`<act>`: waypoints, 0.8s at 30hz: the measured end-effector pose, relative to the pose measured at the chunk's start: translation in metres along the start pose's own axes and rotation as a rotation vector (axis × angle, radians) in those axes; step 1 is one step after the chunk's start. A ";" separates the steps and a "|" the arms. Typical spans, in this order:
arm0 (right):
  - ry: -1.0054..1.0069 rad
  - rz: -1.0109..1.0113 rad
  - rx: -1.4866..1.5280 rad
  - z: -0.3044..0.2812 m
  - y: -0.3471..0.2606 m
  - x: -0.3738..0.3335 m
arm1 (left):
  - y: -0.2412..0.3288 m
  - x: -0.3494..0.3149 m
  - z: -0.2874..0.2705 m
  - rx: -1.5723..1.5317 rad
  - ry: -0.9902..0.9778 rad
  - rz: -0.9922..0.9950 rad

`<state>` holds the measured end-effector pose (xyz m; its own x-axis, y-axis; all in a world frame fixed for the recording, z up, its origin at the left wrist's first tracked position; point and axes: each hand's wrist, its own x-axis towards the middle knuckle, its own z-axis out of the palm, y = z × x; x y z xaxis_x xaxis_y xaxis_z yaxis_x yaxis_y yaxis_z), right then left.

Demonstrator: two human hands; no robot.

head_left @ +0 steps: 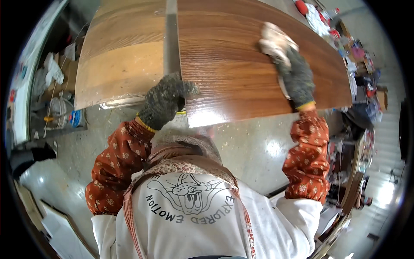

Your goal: The person wipes and polishes wooden panels using a cloth and a small block, handling several pieces individually and moving them between stacks on a workbench.

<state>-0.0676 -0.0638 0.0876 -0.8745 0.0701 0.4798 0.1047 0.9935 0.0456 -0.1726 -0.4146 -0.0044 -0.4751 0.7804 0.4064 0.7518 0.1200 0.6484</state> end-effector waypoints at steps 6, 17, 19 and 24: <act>0.054 0.359 -0.157 -0.019 -0.034 -0.084 | -0.008 0.012 0.005 -0.565 0.209 -0.050; 0.023 -0.160 0.008 -0.002 -0.162 -0.103 | -0.024 0.014 0.002 -0.047 0.190 0.033; 0.043 0.071 0.047 -0.021 -0.108 -0.117 | -0.030 0.013 0.011 -0.261 0.184 -0.202; 0.133 0.131 -0.114 -0.015 -0.125 -0.130 | -0.028 0.017 0.009 -0.232 0.199 0.097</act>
<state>0.0401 -0.1985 0.0324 -0.7806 0.1781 0.5991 0.2729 0.9595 0.0703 -0.1981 -0.3991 -0.0212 -0.5039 0.6430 0.5767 0.6845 -0.1100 0.7207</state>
